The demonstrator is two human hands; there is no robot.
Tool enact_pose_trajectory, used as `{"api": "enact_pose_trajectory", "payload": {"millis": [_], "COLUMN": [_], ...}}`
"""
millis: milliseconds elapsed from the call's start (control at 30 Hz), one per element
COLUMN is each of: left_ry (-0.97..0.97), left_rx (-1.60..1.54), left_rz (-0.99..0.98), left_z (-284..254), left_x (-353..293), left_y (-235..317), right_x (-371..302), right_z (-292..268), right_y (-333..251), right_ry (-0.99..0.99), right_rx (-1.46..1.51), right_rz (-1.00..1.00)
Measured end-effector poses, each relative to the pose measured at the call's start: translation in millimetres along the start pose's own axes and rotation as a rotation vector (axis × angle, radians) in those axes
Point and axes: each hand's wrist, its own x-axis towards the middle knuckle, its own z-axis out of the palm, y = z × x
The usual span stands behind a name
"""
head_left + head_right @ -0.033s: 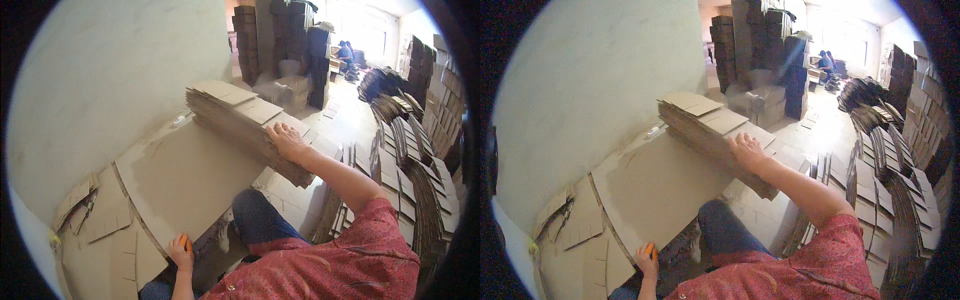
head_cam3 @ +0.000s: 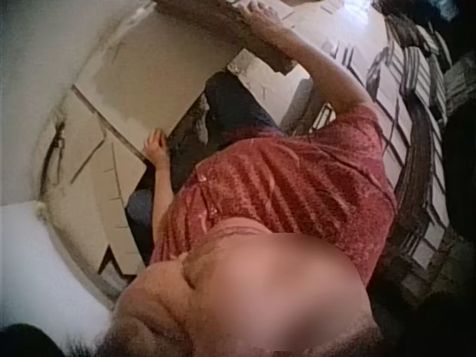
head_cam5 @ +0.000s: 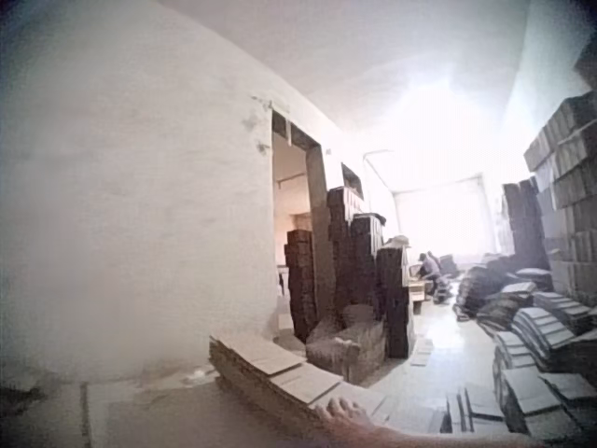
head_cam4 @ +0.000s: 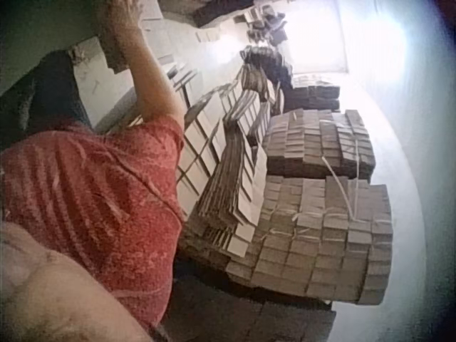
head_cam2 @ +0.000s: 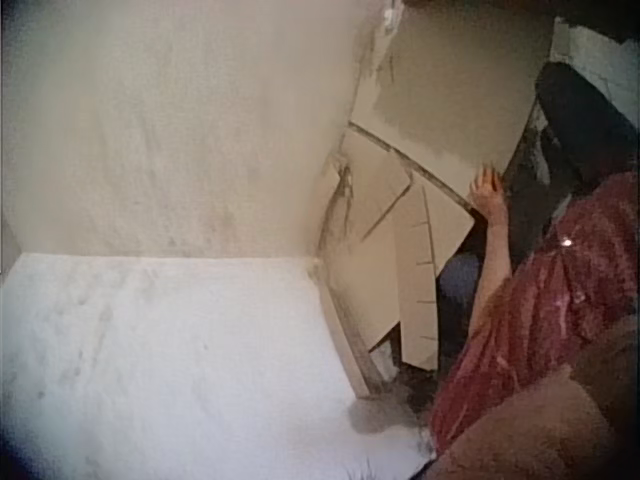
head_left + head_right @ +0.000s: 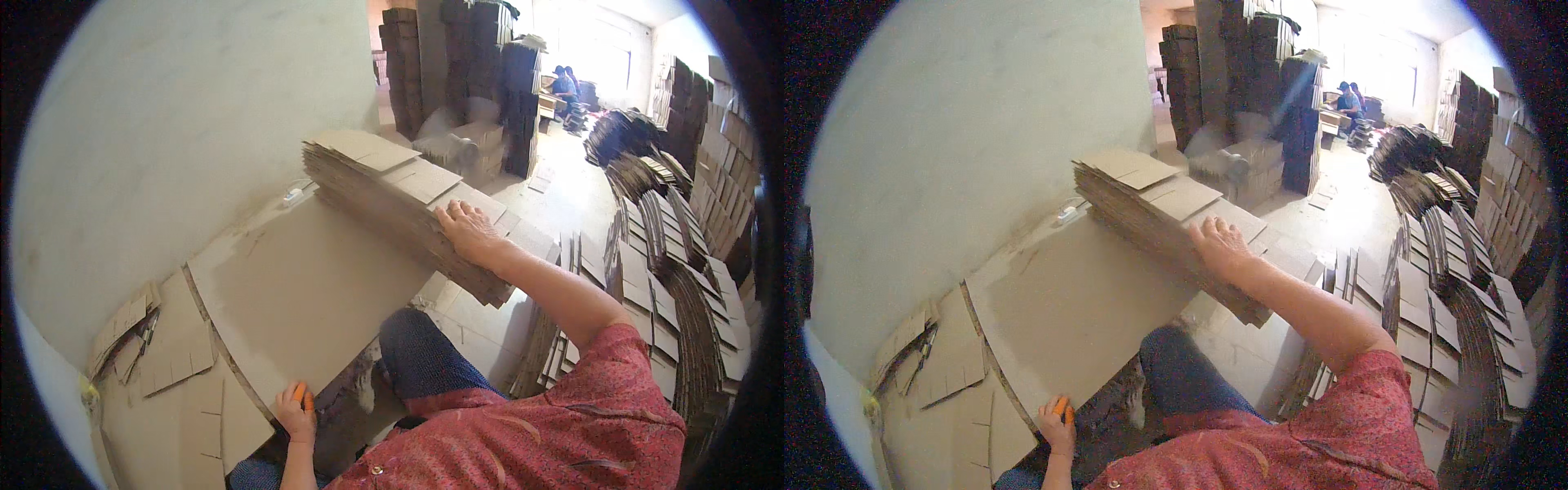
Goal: The person sits on the floor and repeatedly folds pre-cut cardboard sheets into grid-like dividers. They use both hands to crease the scored lines and then place the finished pieces onto a growing stack nearby.
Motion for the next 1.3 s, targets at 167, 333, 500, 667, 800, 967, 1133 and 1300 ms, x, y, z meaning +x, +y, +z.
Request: {"api": "enact_pose_trajectory", "payload": {"millis": [167, 333, 500, 667, 800, 967, 1133, 1300], "left_ry": [0.025, 0.011, 0.013, 0.03, 0.011, 0.014, 0.03, 0.116], "left_rx": [-0.011, 0.056, 0.05, 0.016, 0.016, 0.006, -0.206, 0.042], "left_rz": [0.016, 0.038, 0.059, 0.035, 0.042, 0.033, 0.023, -0.166], "left_z": [6.3, 4.6, 5.2, 7.6, 6.3, -0.3, -10.2, -61.1], "left_x": [-0.8, -3.6, -5.7, -7.2, -5.0, -4.1, 2.8, 43.6], "left_y": [-1.9, -5.9, -8.5, -11.1, -8.1, -3.7, -20.4, -69.0], "right_x": [-3.4, -11.6, -10.2, -8.2, -7.8, -12.0, -55.9, -79.2], "right_z": [11.1, -19.7, -21.0, -15.6, -12.2, -23.2, -29.2, 34.7], "right_y": [5.7, -4.8, -6.8, -6.2, -2.3, -24.4, -83.4, -150.0], "right_ry": [0.019, -0.109, -0.123, -0.054, -0.066, -0.063, 0.148, 0.017], "right_rx": [0.036, 0.049, 0.044, 0.044, 0.048, -0.014, 0.118, 0.487], "right_rz": [0.051, 0.138, 0.204, 0.165, 0.197, 0.192, -0.124, -0.444]}}
